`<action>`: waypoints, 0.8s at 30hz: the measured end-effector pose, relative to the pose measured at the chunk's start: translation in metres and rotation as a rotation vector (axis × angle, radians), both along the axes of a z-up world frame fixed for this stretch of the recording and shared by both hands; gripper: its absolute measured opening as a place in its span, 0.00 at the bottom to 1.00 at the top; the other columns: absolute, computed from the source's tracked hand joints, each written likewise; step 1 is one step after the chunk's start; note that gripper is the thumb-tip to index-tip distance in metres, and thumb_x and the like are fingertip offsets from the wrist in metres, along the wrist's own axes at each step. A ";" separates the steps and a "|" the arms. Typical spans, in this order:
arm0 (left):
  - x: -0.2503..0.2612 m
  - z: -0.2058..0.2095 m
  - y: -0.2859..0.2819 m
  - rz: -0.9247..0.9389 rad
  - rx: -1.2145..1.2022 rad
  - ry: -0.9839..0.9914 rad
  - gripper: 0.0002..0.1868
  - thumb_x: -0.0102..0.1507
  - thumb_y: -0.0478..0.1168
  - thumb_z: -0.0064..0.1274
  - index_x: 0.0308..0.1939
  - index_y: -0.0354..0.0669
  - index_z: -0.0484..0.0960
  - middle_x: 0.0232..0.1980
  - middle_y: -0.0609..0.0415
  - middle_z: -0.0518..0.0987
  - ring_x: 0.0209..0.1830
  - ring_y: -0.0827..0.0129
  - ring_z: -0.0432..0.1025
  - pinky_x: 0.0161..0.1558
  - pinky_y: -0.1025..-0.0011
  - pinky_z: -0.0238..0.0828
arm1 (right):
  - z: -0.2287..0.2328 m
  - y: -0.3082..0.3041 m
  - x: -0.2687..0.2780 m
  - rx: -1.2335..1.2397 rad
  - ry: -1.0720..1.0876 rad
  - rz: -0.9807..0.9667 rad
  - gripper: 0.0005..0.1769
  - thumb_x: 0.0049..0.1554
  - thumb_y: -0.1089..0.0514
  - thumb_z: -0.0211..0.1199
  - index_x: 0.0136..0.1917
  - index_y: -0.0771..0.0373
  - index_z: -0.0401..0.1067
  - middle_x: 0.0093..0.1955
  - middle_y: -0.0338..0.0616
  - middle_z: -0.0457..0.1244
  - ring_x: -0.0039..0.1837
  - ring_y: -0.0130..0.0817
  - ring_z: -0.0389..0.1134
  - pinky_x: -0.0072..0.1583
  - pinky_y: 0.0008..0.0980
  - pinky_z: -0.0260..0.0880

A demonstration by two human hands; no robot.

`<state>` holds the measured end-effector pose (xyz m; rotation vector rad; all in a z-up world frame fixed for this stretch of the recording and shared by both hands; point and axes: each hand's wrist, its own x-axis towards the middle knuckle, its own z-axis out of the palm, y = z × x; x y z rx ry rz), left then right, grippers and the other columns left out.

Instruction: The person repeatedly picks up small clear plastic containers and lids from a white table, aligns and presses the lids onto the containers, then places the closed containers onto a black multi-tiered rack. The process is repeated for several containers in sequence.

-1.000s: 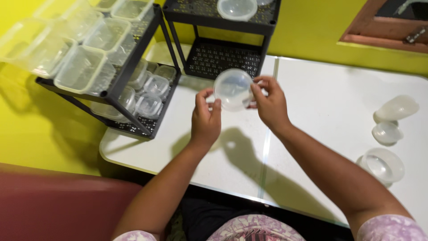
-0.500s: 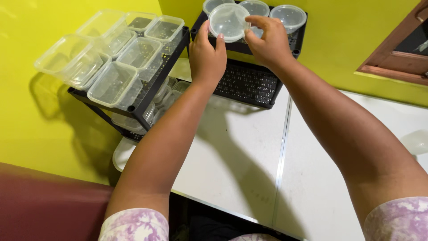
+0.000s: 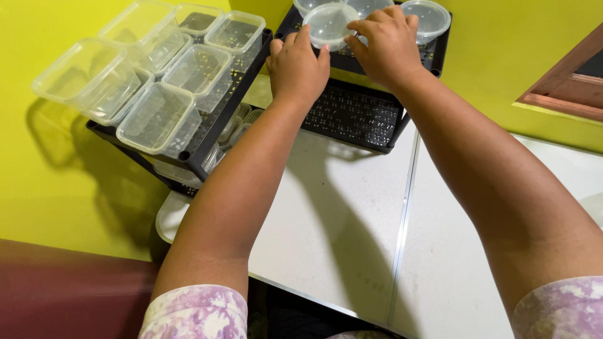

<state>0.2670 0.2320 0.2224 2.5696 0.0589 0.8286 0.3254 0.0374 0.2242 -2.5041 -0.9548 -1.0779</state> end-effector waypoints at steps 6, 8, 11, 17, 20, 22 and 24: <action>-0.005 -0.002 0.001 -0.016 0.050 -0.004 0.30 0.64 0.55 0.56 0.66 0.46 0.74 0.62 0.52 0.73 0.62 0.53 0.63 0.61 0.53 0.61 | -0.004 -0.002 -0.003 -0.023 -0.024 0.001 0.13 0.65 0.48 0.67 0.60 0.52 0.81 0.56 0.41 0.66 0.64 0.45 0.59 0.62 0.48 0.51; -0.007 -0.001 0.001 -0.022 0.058 -0.021 0.31 0.63 0.55 0.58 0.66 0.47 0.73 0.62 0.52 0.72 0.62 0.53 0.62 0.60 0.54 0.61 | -0.005 0.000 -0.005 -0.034 -0.015 -0.010 0.13 0.66 0.46 0.69 0.59 0.51 0.81 0.56 0.42 0.64 0.64 0.46 0.59 0.61 0.48 0.51; -0.012 -0.001 -0.001 -0.030 0.075 -0.013 0.30 0.63 0.54 0.58 0.67 0.52 0.73 0.62 0.52 0.71 0.63 0.53 0.62 0.60 0.53 0.60 | -0.008 0.000 -0.008 -0.046 -0.040 0.001 0.12 0.65 0.47 0.69 0.58 0.52 0.81 0.59 0.42 0.64 0.65 0.46 0.59 0.62 0.48 0.52; -0.017 -0.002 -0.003 -0.026 0.112 -0.015 0.28 0.62 0.54 0.59 0.65 0.56 0.75 0.64 0.51 0.70 0.64 0.52 0.61 0.60 0.51 0.59 | -0.010 0.000 -0.015 -0.053 -0.078 0.014 0.14 0.63 0.46 0.70 0.59 0.52 0.80 0.61 0.44 0.64 0.67 0.47 0.59 0.62 0.49 0.51; -0.013 -0.005 -0.002 -0.011 0.103 -0.024 0.27 0.63 0.53 0.58 0.65 0.55 0.75 0.63 0.53 0.72 0.63 0.53 0.61 0.60 0.50 0.58 | -0.010 -0.001 -0.018 -0.064 -0.059 0.014 0.18 0.62 0.45 0.71 0.62 0.52 0.79 0.62 0.45 0.64 0.68 0.47 0.59 0.63 0.49 0.51; -0.011 -0.007 -0.002 -0.009 0.085 -0.037 0.26 0.63 0.53 0.57 0.65 0.55 0.75 0.63 0.55 0.72 0.63 0.54 0.61 0.61 0.51 0.58 | -0.009 -0.001 -0.019 -0.070 -0.041 0.004 0.19 0.61 0.45 0.72 0.63 0.52 0.79 0.62 0.45 0.64 0.68 0.47 0.59 0.64 0.50 0.51; -0.008 -0.007 -0.003 -0.010 0.058 -0.047 0.25 0.64 0.52 0.57 0.65 0.54 0.75 0.63 0.57 0.73 0.64 0.55 0.62 0.61 0.52 0.59 | -0.006 -0.001 -0.019 -0.067 -0.025 0.000 0.21 0.61 0.45 0.72 0.64 0.51 0.79 0.62 0.44 0.64 0.68 0.47 0.59 0.64 0.50 0.50</action>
